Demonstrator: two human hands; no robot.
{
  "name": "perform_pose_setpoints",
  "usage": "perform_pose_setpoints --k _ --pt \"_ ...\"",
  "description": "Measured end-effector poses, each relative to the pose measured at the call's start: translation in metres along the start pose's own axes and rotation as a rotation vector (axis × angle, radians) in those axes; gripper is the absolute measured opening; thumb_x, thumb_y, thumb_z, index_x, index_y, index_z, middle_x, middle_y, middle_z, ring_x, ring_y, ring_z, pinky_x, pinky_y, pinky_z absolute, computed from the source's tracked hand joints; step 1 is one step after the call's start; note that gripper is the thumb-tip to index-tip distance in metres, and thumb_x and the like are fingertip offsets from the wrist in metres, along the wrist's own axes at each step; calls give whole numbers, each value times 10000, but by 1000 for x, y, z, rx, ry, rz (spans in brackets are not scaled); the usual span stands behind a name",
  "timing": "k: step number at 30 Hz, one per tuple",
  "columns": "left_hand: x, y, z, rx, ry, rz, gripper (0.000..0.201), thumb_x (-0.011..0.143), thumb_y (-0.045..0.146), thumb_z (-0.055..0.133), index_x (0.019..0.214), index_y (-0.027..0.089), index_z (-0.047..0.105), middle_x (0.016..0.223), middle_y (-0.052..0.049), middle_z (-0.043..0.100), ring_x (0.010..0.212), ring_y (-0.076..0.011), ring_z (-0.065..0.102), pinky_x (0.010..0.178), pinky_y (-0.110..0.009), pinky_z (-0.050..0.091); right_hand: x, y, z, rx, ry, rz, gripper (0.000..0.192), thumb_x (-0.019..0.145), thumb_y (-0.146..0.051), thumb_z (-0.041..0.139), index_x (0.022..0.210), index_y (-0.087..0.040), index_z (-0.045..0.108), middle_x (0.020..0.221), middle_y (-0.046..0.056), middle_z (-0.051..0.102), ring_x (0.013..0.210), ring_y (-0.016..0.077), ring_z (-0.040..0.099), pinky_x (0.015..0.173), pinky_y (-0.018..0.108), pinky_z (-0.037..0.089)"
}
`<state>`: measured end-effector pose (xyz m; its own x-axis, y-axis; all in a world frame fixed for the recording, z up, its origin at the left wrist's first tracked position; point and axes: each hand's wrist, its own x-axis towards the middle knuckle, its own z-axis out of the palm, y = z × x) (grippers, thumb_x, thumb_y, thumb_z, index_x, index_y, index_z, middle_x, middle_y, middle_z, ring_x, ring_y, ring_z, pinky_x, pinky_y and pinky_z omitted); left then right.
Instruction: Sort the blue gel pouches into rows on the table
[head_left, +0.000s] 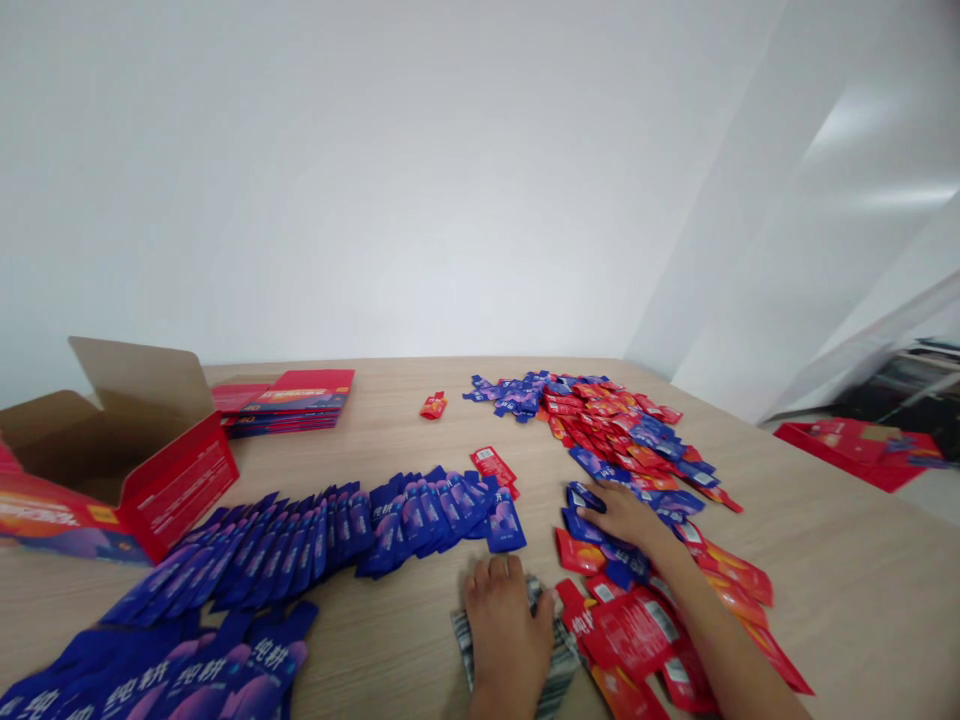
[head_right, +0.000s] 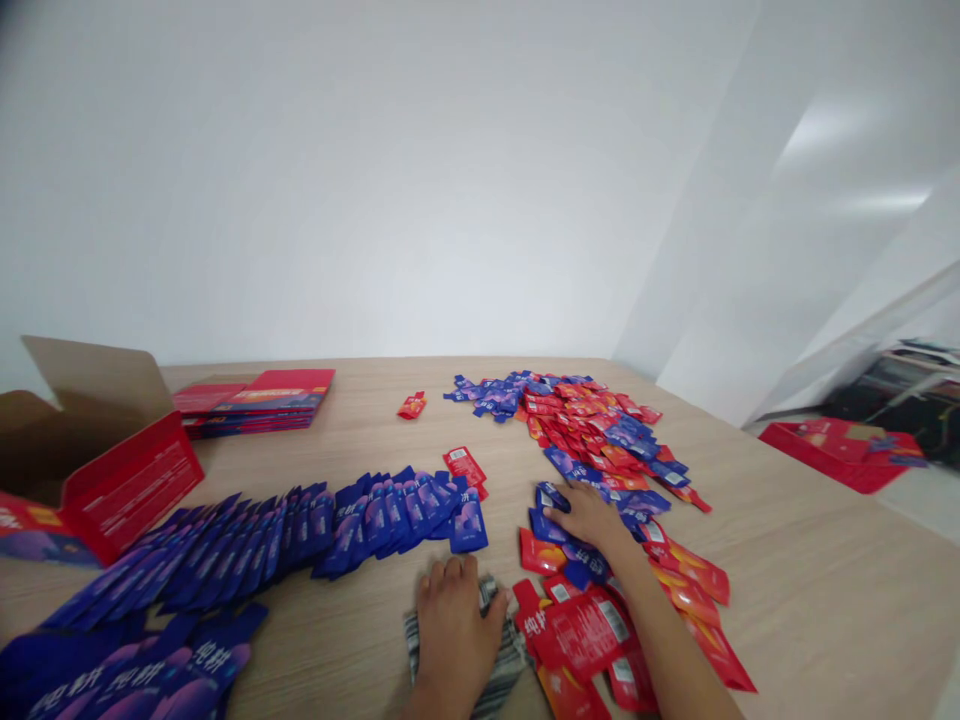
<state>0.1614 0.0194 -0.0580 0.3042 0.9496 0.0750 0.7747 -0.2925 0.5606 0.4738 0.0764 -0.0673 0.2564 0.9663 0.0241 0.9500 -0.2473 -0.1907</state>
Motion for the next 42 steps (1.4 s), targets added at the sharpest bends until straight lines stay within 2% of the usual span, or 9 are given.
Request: perform_pose_setpoints --k 5,13,21,28,30,33,36,39,42 --pt "0 1 -4 84 21 25 375 873 478 612 1079 178 702 1081 -98 699 1067 -315 565 912 -435 337 4 -12 -7 11 -56 -7 445 811 -462 695 1207 -257 707 1281 99 710 1239 304 625 1048 381 447" --pt "-4 3 -12 126 37 57 368 889 482 597 1063 177 709 1076 -96 704 1067 -306 589 899 -414 351 12 -32 -19 -32 -96 -7 426 796 -333 718 1206 -217 699 1237 133 726 1151 296 675 995 370 476" --pt "-7 4 -18 128 12 54 345 895 478 586 1050 193 705 1129 -98 706 1115 -288 591 926 -379 361 -9 -60 -5 -39 46 108 378 861 -220 601 1227 -150 668 1289 196 672 1281 315 573 1047 428 445" --pt "-5 -8 -24 45 -50 61 313 878 456 618 993 184 719 1066 -90 714 1062 -239 611 919 -316 392 -37 -60 6 27 130 155 431 877 -258 529 1293 -237 640 1407 155 601 1351 363 492 1034 608 422" --pt "-11 -15 -33 49 -51 67 314 905 459 581 974 187 721 1039 -79 713 1038 -217 613 898 -294 401 -39 -60 5 54 161 147 404 874 -244 519 1249 -234 670 1378 156 619 1338 371 503 1050 625 395" --pt "-30 -28 -47 168 46 44 382 907 487 555 1067 171 697 1153 -129 668 1149 -285 555 961 -376 377 -40 -64 0 103 238 129 357 871 -221 502 1155 -225 718 1313 160 649 1321 365 511 1085 616 351" --pt "-48 -37 -56 271 48 52 387 875 505 590 1063 179 680 1167 -125 644 1158 -302 533 984 -414 365 -41 -72 -12 156 347 129 325 876 -231 503 1098 -215 739 1249 180 656 1318 392 483 1096 630 305" --pt "-51 -41 -58 154 46 -7 291 818 410 666 991 177 655 1086 -101 650 1118 -281 537 967 -394 370 -42 -87 -24 238 425 68 327 893 -276 509 1117 -201 736 1193 190 659 1244 396 518 1050 577 366" --pt "-42 -43 -57 -327 59 -166 175 690 230 737 785 186 598 820 -14 602 937 -222 558 841 -322 391 -47 -112 -27 367 451 -79 348 918 -351 507 1125 -175 725 1038 156 694 1066 320 602 968 446 462"
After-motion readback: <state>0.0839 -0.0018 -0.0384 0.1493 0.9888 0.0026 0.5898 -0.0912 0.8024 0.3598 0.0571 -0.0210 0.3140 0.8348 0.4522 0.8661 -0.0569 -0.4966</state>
